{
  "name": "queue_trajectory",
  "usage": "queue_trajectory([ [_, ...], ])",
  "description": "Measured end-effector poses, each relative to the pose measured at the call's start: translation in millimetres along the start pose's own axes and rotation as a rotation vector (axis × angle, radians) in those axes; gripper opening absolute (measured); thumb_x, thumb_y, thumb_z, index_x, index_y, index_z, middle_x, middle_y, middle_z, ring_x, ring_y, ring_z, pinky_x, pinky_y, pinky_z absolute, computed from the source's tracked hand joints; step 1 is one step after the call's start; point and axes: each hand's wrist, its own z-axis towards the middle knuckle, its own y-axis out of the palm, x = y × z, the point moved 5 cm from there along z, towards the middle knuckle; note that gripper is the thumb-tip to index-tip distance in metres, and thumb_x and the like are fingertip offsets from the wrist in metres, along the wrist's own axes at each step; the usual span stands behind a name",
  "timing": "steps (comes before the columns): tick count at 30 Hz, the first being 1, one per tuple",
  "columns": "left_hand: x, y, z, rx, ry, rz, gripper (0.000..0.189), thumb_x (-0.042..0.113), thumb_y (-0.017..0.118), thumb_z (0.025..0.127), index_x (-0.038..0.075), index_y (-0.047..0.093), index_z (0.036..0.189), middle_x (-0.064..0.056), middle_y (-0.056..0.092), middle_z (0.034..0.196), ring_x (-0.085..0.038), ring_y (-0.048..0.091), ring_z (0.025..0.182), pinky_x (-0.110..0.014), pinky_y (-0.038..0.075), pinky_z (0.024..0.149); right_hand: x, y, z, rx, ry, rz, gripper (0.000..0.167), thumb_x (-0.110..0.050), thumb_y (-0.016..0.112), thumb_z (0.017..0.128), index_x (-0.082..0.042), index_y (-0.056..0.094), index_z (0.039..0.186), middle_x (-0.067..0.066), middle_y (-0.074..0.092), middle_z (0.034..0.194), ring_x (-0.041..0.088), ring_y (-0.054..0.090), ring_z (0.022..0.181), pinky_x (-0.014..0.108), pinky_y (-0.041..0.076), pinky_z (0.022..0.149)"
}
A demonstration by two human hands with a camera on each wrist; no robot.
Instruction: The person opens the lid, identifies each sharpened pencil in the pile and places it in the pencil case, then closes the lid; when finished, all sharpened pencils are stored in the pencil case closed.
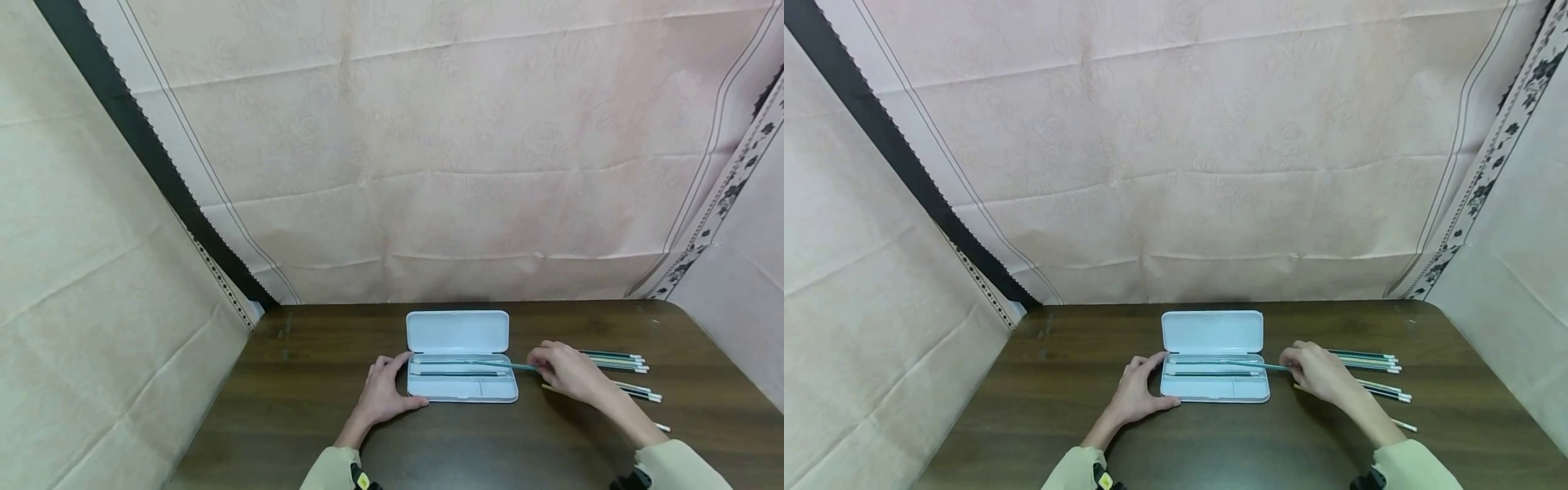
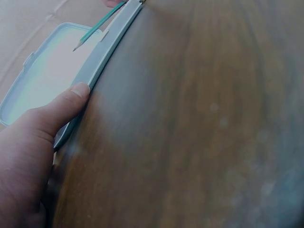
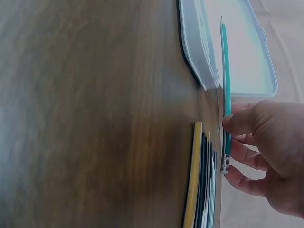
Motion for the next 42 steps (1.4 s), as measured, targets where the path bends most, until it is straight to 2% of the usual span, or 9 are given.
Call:
queue_trajectory([
  [12,-0.7,0.7,-0.3,-0.009,-0.008,0.004,0.092,0.064,0.082,0.070,0.025,0.050,0.147,-0.005,0.052,0.121,-0.025,0.045,0.107,-0.047,0.041,0.085,-23,9,18.9,0.005,-0.056,0.005,0.023,0.000,0.081,0.080,-0.015,0.076,0.096,-0.006,0.063,0.087,0.010,0.054,0.073,0.035,0.054,0.069],
  [19,0.1,1.3,-1.9,-0.013,-0.004,0.004,0.093,0.065,0.082,0.070,0.023,0.050,0.147,-0.006,0.053,0.121,-0.025,0.045,0.107,-0.047,0.040,0.085,-30,17,24.5,-0.005,-0.062,0.023,0.022,0.001,0.080,0.080,-0.013,0.076,0.096,-0.003,0.064,0.087,0.011,0.054,0.073,0.032,0.054,0.068],
  [26,0.3,0.2,-0.3,-0.006,-0.012,0.003,0.092,0.064,0.082,0.070,0.024,0.050,0.147,-0.005,0.052,0.119,-0.024,0.045,0.106,-0.046,0.040,0.084,-38,19,33.1,0.001,-0.079,0.023,0.020,0.000,0.080,0.081,-0.013,0.076,0.096,-0.001,0.065,0.091,0.015,0.057,0.078,0.039,0.055,0.074],
  [34,-1.5,0.2,0.1,-0.003,-0.003,0.017,0.092,0.063,0.082,0.071,0.024,0.049,0.147,-0.005,0.052,0.121,-0.024,0.045,0.107,-0.045,0.041,0.084,-47,24,41.6,0.017,-0.112,0.036,0.019,0.001,0.079,0.081,-0.011,0.076,0.095,-0.002,0.065,0.088,0.014,0.057,0.077,0.037,0.055,0.072],
  [42,-2.9,1.0,-0.1,-0.013,-0.022,0.020,0.093,0.066,0.080,0.070,0.025,0.049,0.148,-0.004,0.052,0.121,-0.023,0.045,0.108,-0.044,0.040,0.086,-52,31,47.5,0.008,-0.120,0.066,0.019,0.003,0.077,0.083,-0.012,0.076,0.094,-0.003,0.062,0.087,0.013,0.054,0.074,0.035,0.054,0.070],
])
